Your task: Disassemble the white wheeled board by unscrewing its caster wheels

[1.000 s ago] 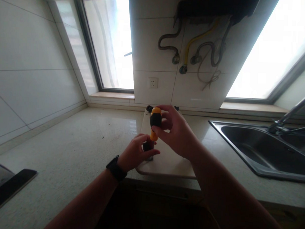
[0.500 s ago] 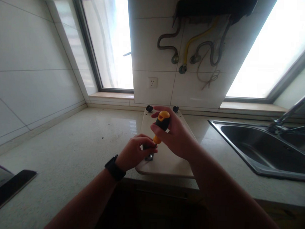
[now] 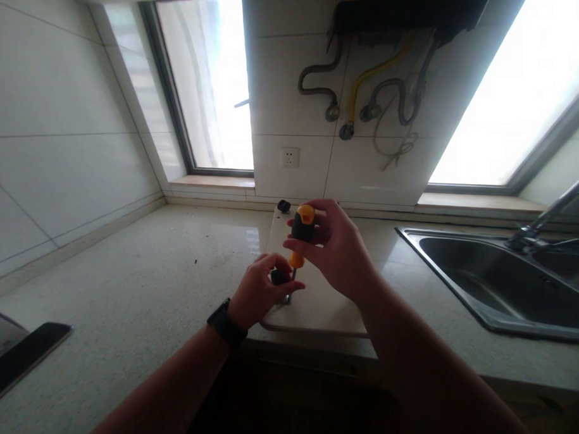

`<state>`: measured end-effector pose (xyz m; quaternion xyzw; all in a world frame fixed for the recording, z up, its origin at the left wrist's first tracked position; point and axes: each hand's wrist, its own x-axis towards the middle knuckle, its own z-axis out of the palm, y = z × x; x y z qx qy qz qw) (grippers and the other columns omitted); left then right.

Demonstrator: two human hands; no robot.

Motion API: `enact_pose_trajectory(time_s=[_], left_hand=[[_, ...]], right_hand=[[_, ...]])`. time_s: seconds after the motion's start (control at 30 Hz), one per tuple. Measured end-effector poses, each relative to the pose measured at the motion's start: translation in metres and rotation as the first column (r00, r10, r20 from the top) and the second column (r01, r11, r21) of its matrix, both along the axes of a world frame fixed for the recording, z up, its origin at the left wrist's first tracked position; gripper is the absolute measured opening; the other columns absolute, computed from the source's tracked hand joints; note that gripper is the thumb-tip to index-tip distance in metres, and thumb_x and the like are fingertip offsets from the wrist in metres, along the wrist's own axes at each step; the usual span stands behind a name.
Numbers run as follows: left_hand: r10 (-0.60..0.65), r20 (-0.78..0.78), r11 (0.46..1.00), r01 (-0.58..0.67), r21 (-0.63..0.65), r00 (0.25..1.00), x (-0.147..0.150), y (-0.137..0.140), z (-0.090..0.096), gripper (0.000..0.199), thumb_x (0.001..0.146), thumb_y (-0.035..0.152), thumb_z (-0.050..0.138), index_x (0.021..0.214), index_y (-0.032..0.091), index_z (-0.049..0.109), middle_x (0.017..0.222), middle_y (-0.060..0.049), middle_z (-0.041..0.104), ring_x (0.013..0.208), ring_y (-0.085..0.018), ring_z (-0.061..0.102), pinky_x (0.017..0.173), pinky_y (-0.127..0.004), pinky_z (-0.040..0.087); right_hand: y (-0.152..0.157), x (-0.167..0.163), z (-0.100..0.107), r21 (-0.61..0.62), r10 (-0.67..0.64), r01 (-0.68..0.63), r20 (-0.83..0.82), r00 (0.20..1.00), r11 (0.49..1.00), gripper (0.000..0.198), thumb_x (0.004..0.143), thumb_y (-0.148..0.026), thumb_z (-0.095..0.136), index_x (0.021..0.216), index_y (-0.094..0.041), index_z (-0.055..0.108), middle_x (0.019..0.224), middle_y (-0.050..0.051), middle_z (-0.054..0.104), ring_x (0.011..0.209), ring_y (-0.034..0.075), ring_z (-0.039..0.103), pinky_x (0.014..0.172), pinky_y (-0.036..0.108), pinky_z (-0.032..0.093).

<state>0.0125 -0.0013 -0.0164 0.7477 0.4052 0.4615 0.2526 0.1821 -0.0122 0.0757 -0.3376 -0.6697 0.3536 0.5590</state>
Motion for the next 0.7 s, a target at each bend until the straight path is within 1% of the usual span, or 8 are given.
enact_pose_trajectory(time_s=[0.07, 0.1, 0.13, 0.2, 0.33, 0.5, 0.6, 0.7], left_hand=[[-0.097, 0.016, 0.995, 0.097, -0.008, 0.995, -0.004, 0.001, 0.003, 0.031, 0.076, 0.036, 0.087, 0.095, 0.020, 0.069, 0.096, -0.005, 0.071, 0.091, -0.021, 0.065, 0.087, -0.037, 0.052], [-0.143, 0.028, 0.990, 0.143, -0.007, 0.989, -0.005, 0.002, 0.004, 0.027, 0.079, 0.034, 0.085, 0.096, 0.020, 0.071, 0.100, -0.006, 0.072, 0.095, -0.021, 0.066, 0.090, -0.038, 0.052], [-0.176, 0.039, 0.984, 0.177, -0.005, 0.984, -0.006, 0.002, 0.006, 0.020, 0.082, 0.032, 0.082, 0.095, 0.020, 0.072, 0.104, -0.007, 0.072, 0.098, -0.021, 0.067, 0.092, -0.038, 0.052], [-0.200, 0.057, 0.980, 0.201, -0.009, 0.978, -0.007, 0.001, 0.009, 0.010, 0.087, 0.028, 0.075, 0.092, 0.020, 0.074, 0.107, -0.009, 0.071, 0.099, -0.021, 0.067, 0.093, -0.038, 0.053], [-0.187, 0.063, 0.982, 0.189, -0.026, 0.980, -0.007, 0.000, 0.009, 0.010, 0.090, 0.026, 0.071, 0.095, 0.019, 0.077, 0.109, -0.010, 0.071, 0.101, -0.022, 0.067, 0.092, -0.038, 0.054], [-0.185, 0.059, 0.982, 0.187, -0.032, 0.981, -0.011, 0.001, 0.009, 0.018, 0.095, 0.031, 0.066, 0.103, 0.020, 0.077, 0.109, -0.010, 0.071, 0.101, -0.021, 0.067, 0.091, -0.037, 0.054], [-0.153, 0.065, 0.988, 0.155, -0.020, 0.986, -0.013, 0.001, 0.010, 0.021, 0.097, 0.034, 0.062, 0.099, 0.020, 0.077, 0.100, -0.008, 0.072, 0.093, -0.020, 0.067, 0.087, -0.036, 0.054], [-0.102, 0.063, 0.994, 0.103, -0.021, 0.993, -0.014, 0.000, 0.012, 0.024, 0.099, 0.035, 0.058, 0.092, 0.019, 0.076, 0.089, -0.006, 0.072, 0.083, -0.018, 0.066, 0.080, -0.034, 0.053]], right_hand=[[0.000, -0.002, 0.000, -0.026, 0.065, -0.068, -0.075, 0.995, 0.997, 0.053, 0.069, -0.027, 0.085, 0.111, -0.025, 0.053, 0.105, 0.004, 0.071, 0.088, 0.021, 0.073, 0.082, 0.042, 0.061], [0.000, -0.002, 0.000, -0.021, 0.083, -0.086, -0.100, 0.992, 0.996, 0.052, 0.070, -0.025, 0.083, 0.112, -0.025, 0.053, 0.108, 0.005, 0.072, 0.090, 0.021, 0.073, 0.085, 0.043, 0.061], [0.000, -0.003, -0.001, -0.008, 0.094, -0.095, -0.113, 0.989, 0.995, 0.050, 0.072, -0.024, 0.081, 0.113, -0.024, 0.053, 0.111, 0.006, 0.071, 0.092, 0.021, 0.074, 0.087, 0.043, 0.060], [0.000, -0.004, -0.002, 0.022, 0.100, -0.099, -0.120, 0.988, 0.995, 0.049, 0.074, -0.022, 0.079, 0.115, -0.024, 0.054, 0.116, 0.007, 0.071, 0.096, 0.021, 0.074, 0.089, 0.042, 0.060], [-0.001, -0.002, -0.002, 0.041, 0.095, -0.091, -0.109, 0.989, 0.995, 0.047, 0.076, -0.022, 0.077, 0.117, -0.024, 0.054, 0.119, 0.008, 0.070, 0.096, 0.022, 0.074, 0.088, 0.041, 0.061], [-0.006, 0.005, 0.004, 0.029, 0.045, -0.041, -0.154, 0.987, 0.999, 0.046, 0.076, -0.024, 0.079, 0.114, -0.026, 0.054, 0.119, 0.006, 0.071, 0.097, 0.021, 0.075, 0.092, 0.042, 0.061], [-0.009, 0.015, 0.005, 0.043, -0.019, 0.029, -0.213, 0.977, 0.999, 0.046, 0.075, -0.024, 0.080, 0.113, -0.027, 0.054, 0.117, 0.004, 0.072, 0.096, 0.022, 0.076, 0.092, 0.044, 0.062], [-0.011, 0.030, -0.004, 0.025, -0.115, 0.130, -0.328, 0.938, 0.991, 0.044, 0.078, -0.025, 0.080, 0.113, -0.029, 0.053, 0.115, 0.002, 0.073, 0.093, 0.022, 0.077, 0.092, 0.048, 0.062]])
